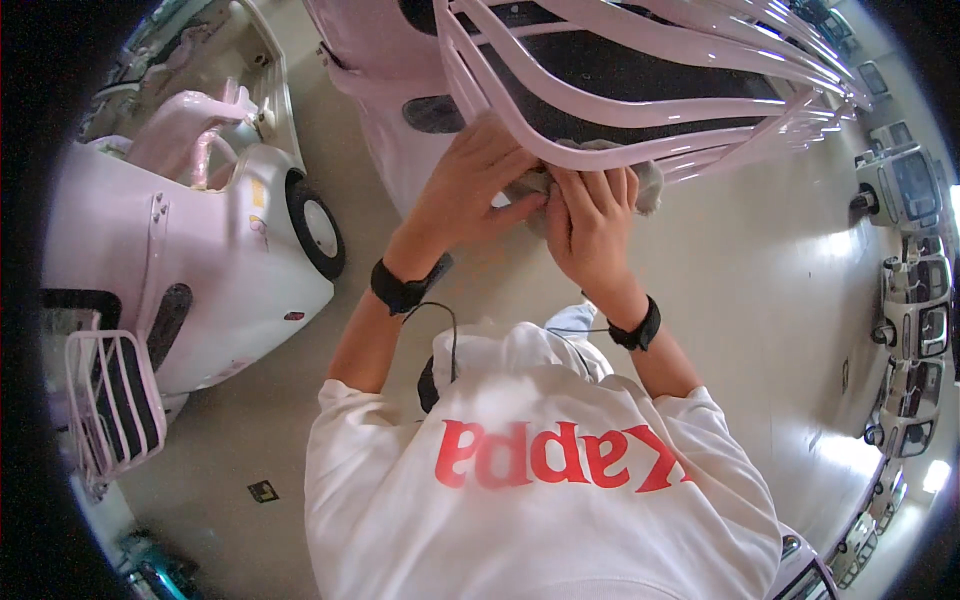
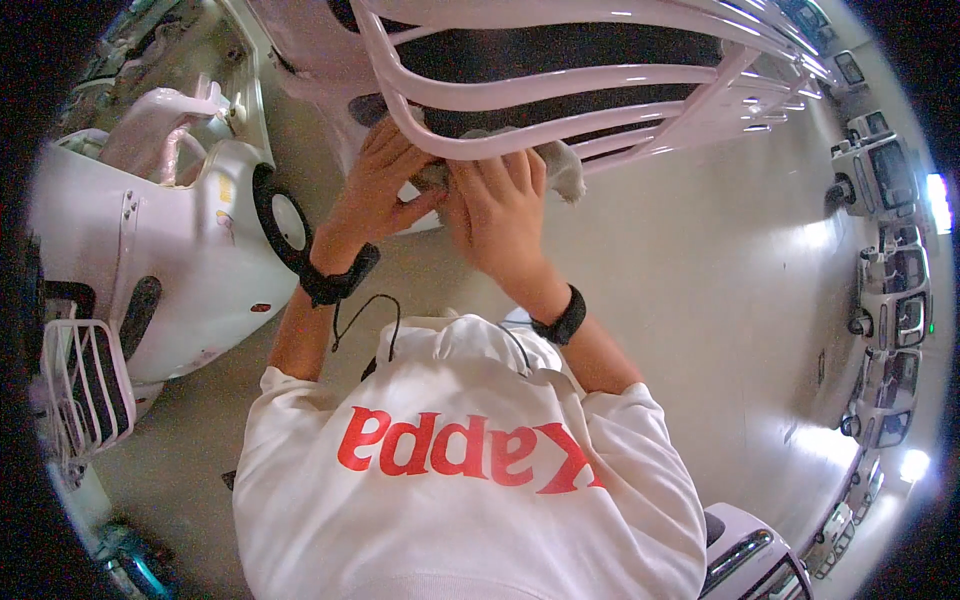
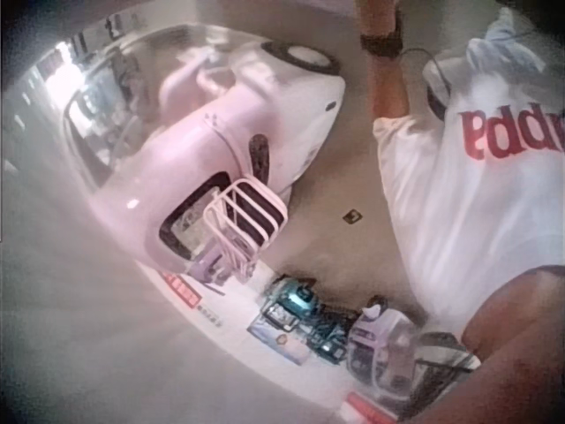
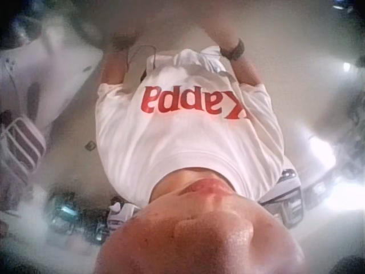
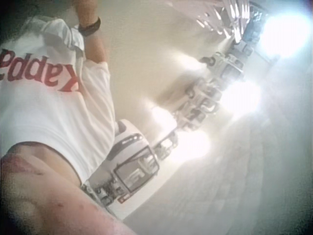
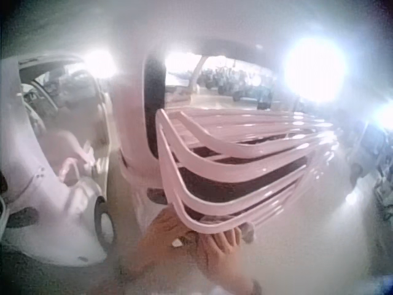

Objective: The person cleans electric carts by wiping down their exterior frames, rear racks, and windshields with a cloth.

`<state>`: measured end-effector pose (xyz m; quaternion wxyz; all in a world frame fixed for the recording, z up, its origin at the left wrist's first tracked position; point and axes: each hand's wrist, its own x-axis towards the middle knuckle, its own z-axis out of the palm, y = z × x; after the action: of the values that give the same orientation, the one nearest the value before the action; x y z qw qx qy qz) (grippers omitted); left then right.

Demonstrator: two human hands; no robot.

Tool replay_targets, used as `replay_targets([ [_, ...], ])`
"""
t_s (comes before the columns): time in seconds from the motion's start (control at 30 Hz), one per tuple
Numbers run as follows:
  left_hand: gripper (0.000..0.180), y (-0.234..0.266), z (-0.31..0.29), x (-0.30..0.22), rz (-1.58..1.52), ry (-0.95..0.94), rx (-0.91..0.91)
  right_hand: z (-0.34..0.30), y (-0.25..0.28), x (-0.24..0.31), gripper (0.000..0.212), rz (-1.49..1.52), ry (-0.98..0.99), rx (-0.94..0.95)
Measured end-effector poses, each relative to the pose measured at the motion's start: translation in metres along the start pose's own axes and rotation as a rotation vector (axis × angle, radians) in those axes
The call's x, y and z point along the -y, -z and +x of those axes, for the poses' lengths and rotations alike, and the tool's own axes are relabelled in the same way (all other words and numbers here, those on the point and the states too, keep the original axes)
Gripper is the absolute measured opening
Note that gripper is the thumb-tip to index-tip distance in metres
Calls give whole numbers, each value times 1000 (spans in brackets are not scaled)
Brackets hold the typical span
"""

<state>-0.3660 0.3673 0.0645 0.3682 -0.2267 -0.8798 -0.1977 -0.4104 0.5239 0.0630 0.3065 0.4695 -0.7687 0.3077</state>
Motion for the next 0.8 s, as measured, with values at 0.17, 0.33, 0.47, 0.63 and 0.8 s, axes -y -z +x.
replay_targets([
  [0.17,41,-35,12,-40,177,139,-26,-20,15,-60,30,-13,62,12],
  [0.33,26,-90,63,-77,375,318,68,-26,30,-131,29,-57,-11,-16],
  [0.47,24,-118,85,-73,602,248,173,-19,37,-148,28,-204,151,-14],
  [0.63,37,-104,63,-73,714,9,89,-25,31,-117,32,-39,6,-151],
  [0.8,52,-95,18,-76,706,-55,21,-48,17,-89,41,-121,40,-252],
])
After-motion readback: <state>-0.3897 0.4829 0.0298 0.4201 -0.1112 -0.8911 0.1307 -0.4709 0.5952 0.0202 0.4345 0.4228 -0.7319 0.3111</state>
